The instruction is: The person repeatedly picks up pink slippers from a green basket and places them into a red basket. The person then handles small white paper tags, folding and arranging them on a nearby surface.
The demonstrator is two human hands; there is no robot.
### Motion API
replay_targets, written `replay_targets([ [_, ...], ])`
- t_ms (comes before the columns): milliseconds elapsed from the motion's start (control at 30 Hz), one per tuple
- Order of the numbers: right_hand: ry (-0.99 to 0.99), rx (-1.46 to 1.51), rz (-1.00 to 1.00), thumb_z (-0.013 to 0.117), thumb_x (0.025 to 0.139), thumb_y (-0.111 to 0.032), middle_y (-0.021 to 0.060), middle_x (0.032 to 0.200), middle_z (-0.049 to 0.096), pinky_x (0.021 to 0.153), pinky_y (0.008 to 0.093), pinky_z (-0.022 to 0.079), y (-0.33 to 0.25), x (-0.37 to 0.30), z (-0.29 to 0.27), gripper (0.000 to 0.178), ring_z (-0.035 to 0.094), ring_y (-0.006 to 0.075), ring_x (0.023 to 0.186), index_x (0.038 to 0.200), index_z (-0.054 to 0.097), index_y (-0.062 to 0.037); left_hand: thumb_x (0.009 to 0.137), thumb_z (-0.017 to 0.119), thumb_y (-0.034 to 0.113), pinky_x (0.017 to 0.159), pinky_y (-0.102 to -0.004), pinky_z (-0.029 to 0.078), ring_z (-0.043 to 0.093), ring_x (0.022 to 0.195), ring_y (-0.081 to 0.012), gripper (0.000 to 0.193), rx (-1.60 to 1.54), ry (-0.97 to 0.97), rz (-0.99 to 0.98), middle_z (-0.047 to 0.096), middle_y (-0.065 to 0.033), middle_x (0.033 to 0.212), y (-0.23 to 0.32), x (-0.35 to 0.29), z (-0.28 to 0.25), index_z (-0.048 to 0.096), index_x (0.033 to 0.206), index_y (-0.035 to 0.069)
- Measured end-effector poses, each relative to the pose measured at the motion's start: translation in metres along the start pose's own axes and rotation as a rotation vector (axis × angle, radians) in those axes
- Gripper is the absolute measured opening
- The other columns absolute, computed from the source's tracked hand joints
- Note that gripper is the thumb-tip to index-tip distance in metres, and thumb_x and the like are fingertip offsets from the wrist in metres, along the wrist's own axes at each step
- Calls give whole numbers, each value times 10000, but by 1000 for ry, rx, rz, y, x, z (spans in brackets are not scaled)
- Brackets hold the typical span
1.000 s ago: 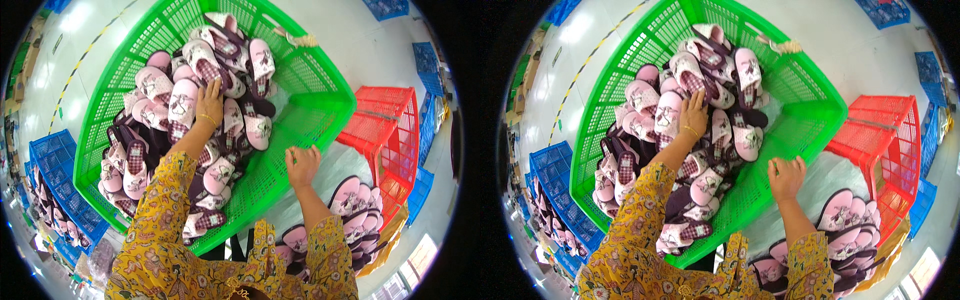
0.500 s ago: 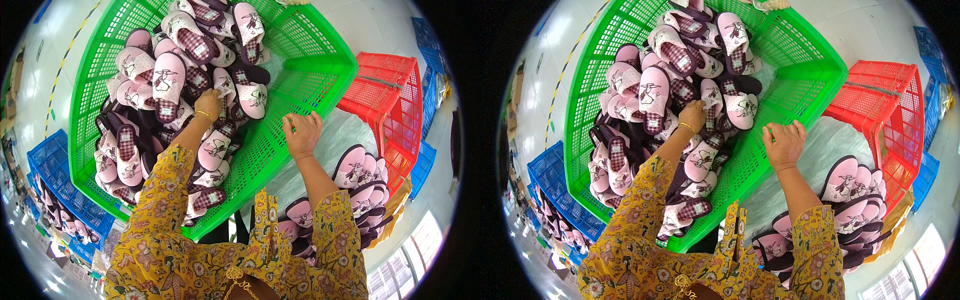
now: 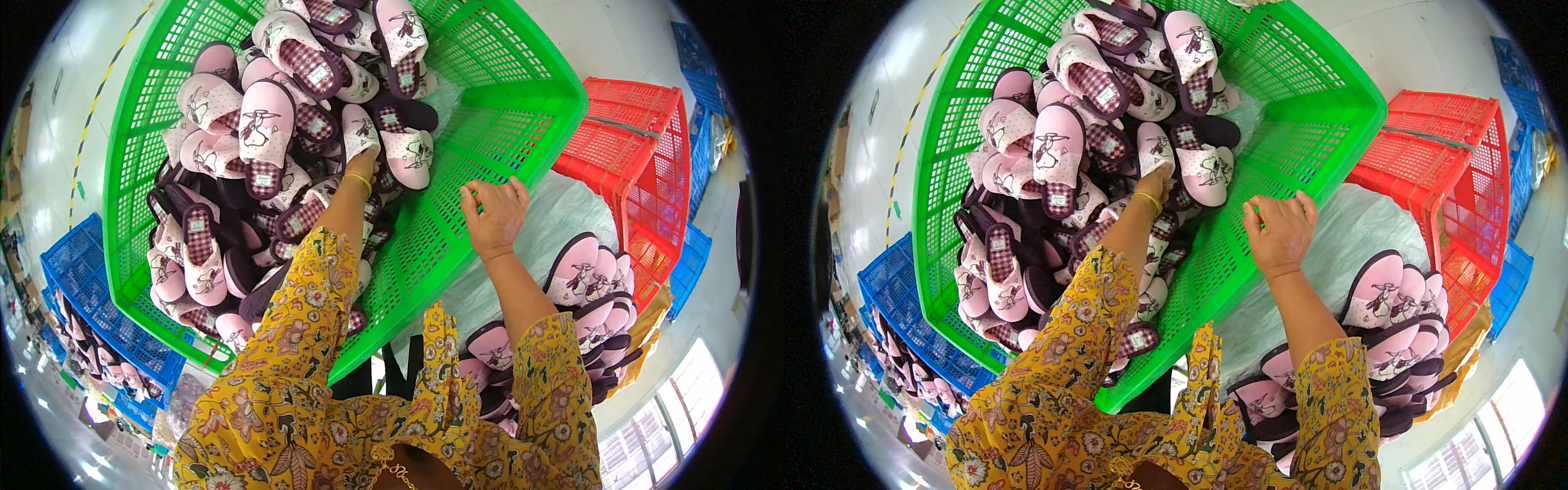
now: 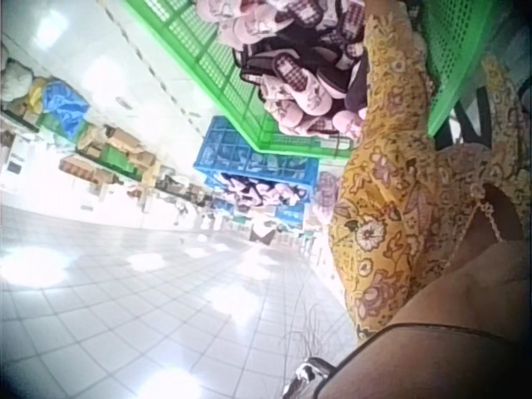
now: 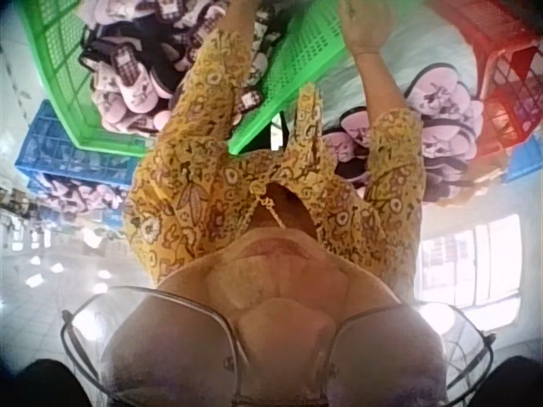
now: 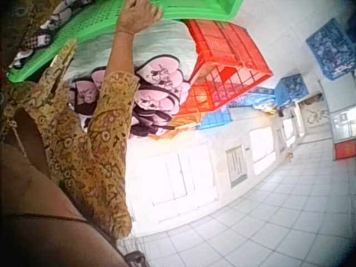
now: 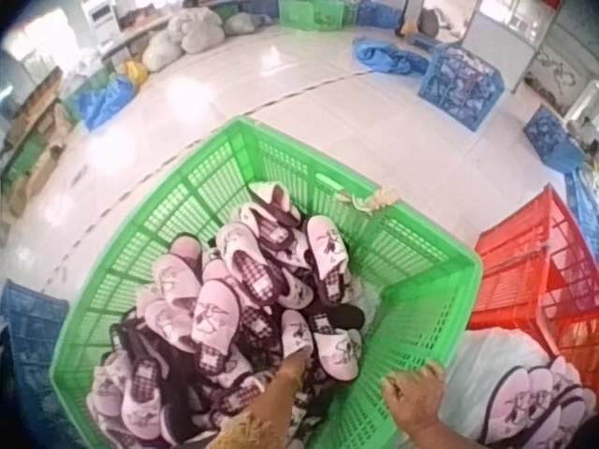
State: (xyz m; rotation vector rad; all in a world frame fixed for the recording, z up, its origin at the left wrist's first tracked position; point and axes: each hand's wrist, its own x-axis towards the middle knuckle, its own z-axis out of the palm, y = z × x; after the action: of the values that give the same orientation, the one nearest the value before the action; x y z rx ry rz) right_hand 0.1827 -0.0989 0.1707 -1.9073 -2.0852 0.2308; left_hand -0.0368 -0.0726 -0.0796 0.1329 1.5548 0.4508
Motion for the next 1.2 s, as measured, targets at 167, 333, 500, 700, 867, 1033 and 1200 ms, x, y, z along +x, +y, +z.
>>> replay_targets([
  [167,-43,-31,-13,695,760,-203,-1,628,553,938,386,369,-2,1,1,84,542,193,671,794,645,-144,937,493,377,474,-269,389,417,457,-142,342,-388,201,-123,572,-5,646,6,17,16,629,841,78],
  [333,-21,-22,4,688,765,-197,3,630,551,935,384,375,-4,2,-2,78,542,195,673,797,644,-142,907,544,271,532,-333,397,396,490,-162,242,-802,401,-26,510,-23,619,20,-4,22,570,791,61],
  [500,-26,-47,-1,694,761,-189,-12,633,564,935,383,377,-1,0,-3,79,543,184,672,793,638,-145,914,471,271,606,-315,382,465,601,-174,227,-1011,180,-2,486,1,642,28,-74,4,475,749,115],
  [700,-6,-21,-14,705,756,-171,-26,645,583,936,383,374,-2,-1,-1,84,542,174,674,805,640,-154,903,469,258,710,-346,444,526,684,-198,190,-1068,3,46,564,-15,723,40,-118,-10,526,816,99],
  [867,-9,-27,-7,699,762,-184,-27,642,584,936,382,373,-2,-2,-1,78,543,173,667,795,637,-154,909,479,271,704,-334,441,507,680,-189,217,-1070,-5,59,555,-25,696,42,-127,-13,502,771,105],
  [1033,-9,-43,-16,695,765,-189,-23,634,578,930,385,371,-1,-3,-3,72,541,175,662,780,636,-152,928,479,284,683,-331,425,465,640,-182,269,-980,33,128,489,-19,644,36,-118,-12,471,733,98],
  [1200,-18,-40,-7,687,767,-197,-8,638,576,930,388,368,0,-1,-3,75,546,189,680,782,635,-145,940,488,279,683,-316,428,494,673,-186,280,-945,-7,104,487,-28,654,20,-89,-5,472,740,84],
])
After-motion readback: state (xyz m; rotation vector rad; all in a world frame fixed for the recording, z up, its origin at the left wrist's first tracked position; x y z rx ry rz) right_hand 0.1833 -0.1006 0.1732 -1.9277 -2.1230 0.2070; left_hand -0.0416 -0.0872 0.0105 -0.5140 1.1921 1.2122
